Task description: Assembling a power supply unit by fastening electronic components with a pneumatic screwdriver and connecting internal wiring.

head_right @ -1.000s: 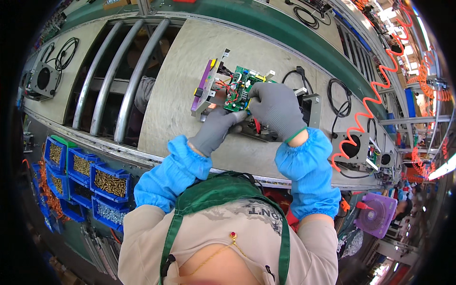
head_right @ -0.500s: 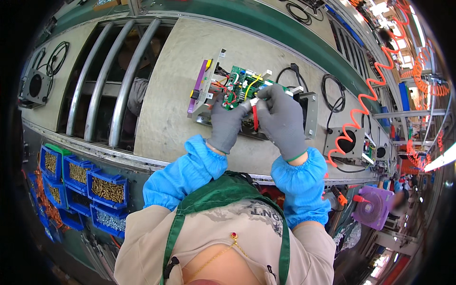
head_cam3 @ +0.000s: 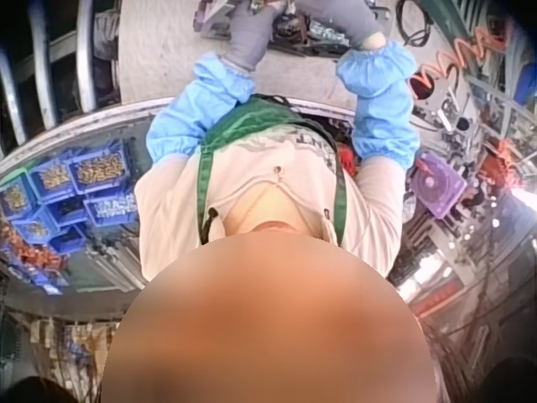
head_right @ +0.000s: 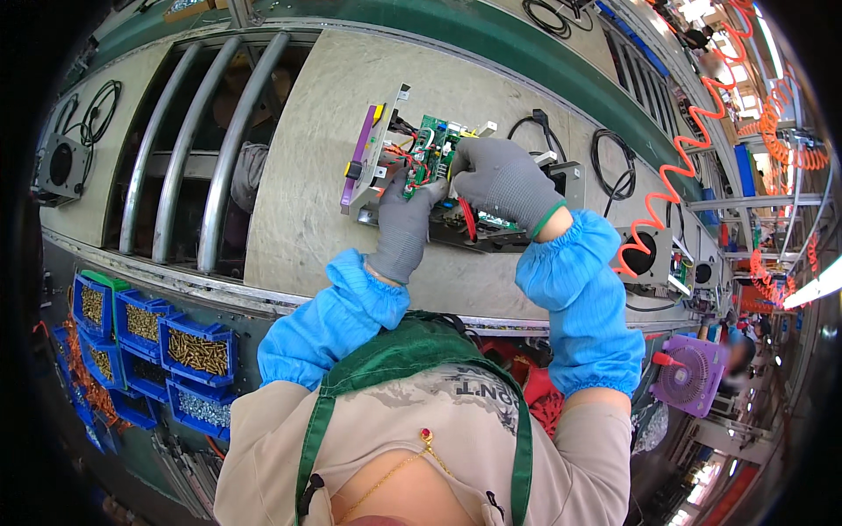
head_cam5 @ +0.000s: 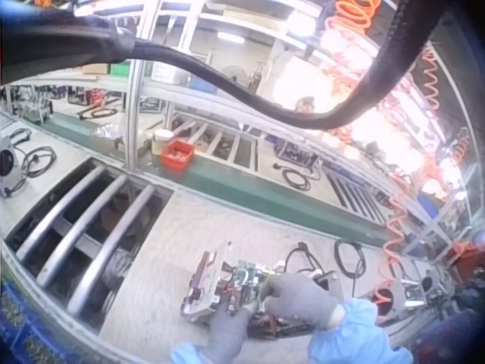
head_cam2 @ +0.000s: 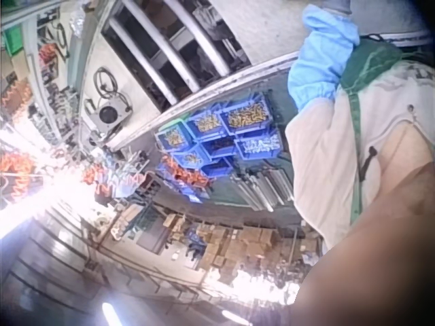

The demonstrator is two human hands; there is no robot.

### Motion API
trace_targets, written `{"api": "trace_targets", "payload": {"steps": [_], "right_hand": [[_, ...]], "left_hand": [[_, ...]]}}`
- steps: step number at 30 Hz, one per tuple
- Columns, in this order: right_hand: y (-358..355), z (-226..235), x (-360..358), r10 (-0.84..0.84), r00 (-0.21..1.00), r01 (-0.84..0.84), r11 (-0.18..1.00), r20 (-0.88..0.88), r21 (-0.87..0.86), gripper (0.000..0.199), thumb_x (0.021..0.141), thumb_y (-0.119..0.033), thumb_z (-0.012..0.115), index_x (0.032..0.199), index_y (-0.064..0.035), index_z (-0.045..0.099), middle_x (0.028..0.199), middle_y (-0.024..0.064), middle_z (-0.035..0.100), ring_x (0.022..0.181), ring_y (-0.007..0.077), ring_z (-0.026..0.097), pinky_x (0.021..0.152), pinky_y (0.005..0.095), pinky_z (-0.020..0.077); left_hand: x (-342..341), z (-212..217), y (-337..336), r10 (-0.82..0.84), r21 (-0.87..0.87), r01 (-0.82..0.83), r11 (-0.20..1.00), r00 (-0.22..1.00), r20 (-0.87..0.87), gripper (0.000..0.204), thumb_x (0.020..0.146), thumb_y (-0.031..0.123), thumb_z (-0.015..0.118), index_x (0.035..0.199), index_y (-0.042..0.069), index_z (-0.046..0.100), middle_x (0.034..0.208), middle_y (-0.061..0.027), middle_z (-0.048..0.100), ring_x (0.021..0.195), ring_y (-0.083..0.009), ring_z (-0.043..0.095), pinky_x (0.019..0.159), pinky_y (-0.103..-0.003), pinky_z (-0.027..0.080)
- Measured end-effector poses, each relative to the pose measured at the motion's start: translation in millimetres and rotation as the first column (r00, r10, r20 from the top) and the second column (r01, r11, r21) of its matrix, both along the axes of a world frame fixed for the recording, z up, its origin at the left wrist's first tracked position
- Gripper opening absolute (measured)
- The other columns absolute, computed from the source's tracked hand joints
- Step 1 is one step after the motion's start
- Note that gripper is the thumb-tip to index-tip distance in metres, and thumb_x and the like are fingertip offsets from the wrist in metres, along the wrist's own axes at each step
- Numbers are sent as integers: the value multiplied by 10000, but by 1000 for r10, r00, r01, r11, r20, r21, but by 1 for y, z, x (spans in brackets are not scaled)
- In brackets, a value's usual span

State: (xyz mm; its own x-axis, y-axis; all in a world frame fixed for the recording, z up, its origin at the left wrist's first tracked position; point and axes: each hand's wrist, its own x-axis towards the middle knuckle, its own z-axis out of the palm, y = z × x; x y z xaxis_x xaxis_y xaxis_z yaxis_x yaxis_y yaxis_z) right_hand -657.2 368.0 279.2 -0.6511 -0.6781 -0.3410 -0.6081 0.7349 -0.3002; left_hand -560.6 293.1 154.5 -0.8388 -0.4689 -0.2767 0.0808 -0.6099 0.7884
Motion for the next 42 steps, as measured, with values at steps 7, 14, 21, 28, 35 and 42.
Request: {"api": "trace_targets", "payload": {"steps": [7, 14, 21, 28, 35, 42], "right_hand": [[-11, 9, 3, -14, 998, 7, 994, 59, 113, 244, 721, -144, 584, 911, -5, 647, 806, 163, 637, 742, 264, 635, 686, 360, 497], [-11, 2, -2, -31, 999, 31, 1000, 19, 7, 297, 705, -137, 603, 954, 25, 614, 820, 185, 641, 760, 287, 641, 689, 362, 504], [-24, -1, -4, -62, 997, 59, 995, 42, 74, 225, 707, -126, 601, 875, 23, 589, 807, 178, 641, 730, 286, 638, 652, 367, 500], [-11, -7, -5, -75, 997, 76, 997, -19, 33, 218, 720, -135, 624, 862, 25, 583, 734, 140, 615, 668, 218, 617, 611, 340, 493], [-14, 0, -6, -106, 994, 104, 993, 38, 53, 255, 716, -198, 602, 878, -1, 615, 784, 205, 651, 764, 347, 654, 702, 417, 511], [-5, 6, -17, 184, 983, -178, 957, -3, 228, 381, 800, -330, 517, 801, 16, 676, 758, 186, 662, 733, 336, 655, 716, 428, 510]], "left_hand": [[4, -12, 1, -13, 241, 43, 970, 992, -125, 513, 799, 162, 649, 1248, -49, 518, 962, -69, 634, 833, -105, 578, 753, -254, 479], [11, -4, -4, -105, -21, 104, 994, 991, -82, 479, 727, 113, 720, 1160, -14, 560, 950, -58, 635, 814, -110, 596, 749, -260, 496], [14, 3, -6, -87, 29, 90, 995, 990, -112, 480, 720, 78, 731, 1158, -17, 559, 946, -38, 640, 820, -99, 596, 742, -262, 501], [10, 7, -1, -35, 70, 41, 997, 995, -93, 504, 735, 68, 740, 1176, -47, 527, 961, -72, 644, 782, -108, 623, 681, -250, 526], [7, 13, -1, -60, -43, 60, 997, 998, 5, 505, 758, 84, 723, 1186, -72, 506, 926, -68, 652, 765, -108, 629, 666, -265, 534], [2, 10, 1, -67, -103, 73, 992, 996, 59, 571, 750, 123, 718, 1216, -83, 459, 937, -92, 645, 767, -106, 625, 664, -270, 535]]}}
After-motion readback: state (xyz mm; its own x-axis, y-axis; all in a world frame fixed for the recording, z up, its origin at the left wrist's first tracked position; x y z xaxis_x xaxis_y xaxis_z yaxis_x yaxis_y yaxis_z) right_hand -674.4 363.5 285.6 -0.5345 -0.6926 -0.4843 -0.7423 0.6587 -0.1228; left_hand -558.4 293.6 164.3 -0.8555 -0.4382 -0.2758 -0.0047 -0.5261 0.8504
